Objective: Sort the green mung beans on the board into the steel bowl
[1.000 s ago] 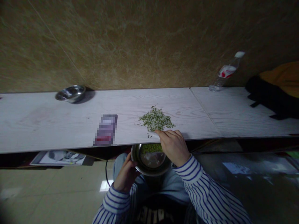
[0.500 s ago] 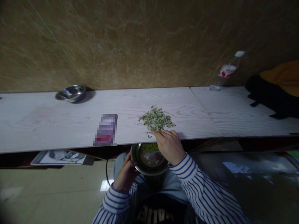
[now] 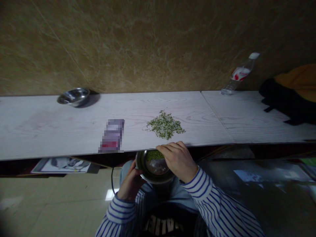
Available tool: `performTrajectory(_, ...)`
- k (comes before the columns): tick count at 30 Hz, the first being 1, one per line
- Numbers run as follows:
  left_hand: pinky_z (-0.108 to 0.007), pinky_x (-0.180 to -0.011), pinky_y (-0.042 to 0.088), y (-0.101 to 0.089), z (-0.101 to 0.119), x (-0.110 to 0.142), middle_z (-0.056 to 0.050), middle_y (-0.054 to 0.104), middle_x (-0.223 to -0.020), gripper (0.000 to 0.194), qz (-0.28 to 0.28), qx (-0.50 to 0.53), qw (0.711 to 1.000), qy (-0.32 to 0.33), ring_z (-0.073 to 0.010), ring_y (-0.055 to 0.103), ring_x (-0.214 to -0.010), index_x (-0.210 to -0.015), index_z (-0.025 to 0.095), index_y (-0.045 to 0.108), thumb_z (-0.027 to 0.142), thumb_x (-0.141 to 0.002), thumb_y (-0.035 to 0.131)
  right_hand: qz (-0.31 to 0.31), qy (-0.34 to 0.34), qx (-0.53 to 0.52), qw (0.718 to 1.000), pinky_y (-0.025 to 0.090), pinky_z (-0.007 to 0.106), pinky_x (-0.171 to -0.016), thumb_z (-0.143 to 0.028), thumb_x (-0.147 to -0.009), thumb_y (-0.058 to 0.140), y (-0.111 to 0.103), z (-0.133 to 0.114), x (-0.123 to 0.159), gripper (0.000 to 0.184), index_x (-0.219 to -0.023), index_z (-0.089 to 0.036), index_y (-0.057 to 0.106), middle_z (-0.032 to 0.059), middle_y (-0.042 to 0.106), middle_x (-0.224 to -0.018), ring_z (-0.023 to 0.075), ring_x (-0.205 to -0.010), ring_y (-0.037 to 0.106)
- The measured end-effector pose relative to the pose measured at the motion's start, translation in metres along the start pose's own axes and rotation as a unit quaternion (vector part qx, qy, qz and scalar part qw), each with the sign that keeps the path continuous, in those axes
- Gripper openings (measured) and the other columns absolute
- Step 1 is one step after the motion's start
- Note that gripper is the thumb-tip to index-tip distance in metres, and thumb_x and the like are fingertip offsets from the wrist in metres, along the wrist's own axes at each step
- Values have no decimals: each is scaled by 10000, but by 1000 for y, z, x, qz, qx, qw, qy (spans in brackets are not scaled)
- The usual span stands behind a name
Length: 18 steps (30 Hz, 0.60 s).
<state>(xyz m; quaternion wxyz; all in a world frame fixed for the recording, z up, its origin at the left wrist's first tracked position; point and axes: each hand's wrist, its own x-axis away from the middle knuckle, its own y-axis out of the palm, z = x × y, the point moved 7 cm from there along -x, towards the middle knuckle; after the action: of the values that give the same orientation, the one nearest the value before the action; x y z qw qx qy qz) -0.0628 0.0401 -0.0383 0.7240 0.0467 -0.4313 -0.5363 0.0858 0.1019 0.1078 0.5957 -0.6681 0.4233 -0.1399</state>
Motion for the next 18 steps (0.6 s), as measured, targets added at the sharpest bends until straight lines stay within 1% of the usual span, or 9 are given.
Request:
performTrajectory(3,-289,-661,466,3,-4,0,-32,667,-944,670,3,-1,1000,-7,-187,566,-797,-1254,259,556,149,-599,642,4,4,4,1000,389,334,-800,-114,-927,468,-5,5,8,266,-1134,-182,621,58,722,-1024,178,-924,633)
performTrajectory(6,-294,-655,464,8,-8,1,-33,679,-956,675,5,-1,1000,-14,-205,579,-813,-1249,277,561,157,-589,637,24,35,29,999,404,339,-778,-130,-933,460,-9,22,12,269,-1145,-166,622,65,726,-980,182,-882,639)
performTrajectory(8,-295,-652,465,11,-8,2,-28,675,-942,662,3,-1,1000,-13,-202,581,-798,-1230,273,571,156,-582,641,33,48,36,998,410,338,-772,-140,-933,463,-10,31,11,268,-1145,-166,626,69,727,-970,183,-872,640)
performTrajectory(14,-296,-630,459,13,-11,4,-36,686,-937,620,5,-3,1000,-22,-206,588,-767,-1207,297,584,150,-607,632,3,44,24,999,415,333,-794,-138,-934,445,-3,43,-8,279,-1130,-181,638,72,728,-993,179,-905,643)
performTrajectory(18,-281,-614,449,11,-12,1,-35,692,-968,596,8,-2,1000,-17,-215,592,-803,-1184,305,603,149,-609,629,3,51,33,998,424,326,-782,-151,-934,445,-1,56,-21,278,-1121,-194,647,70,732,-986,180,-898,652)
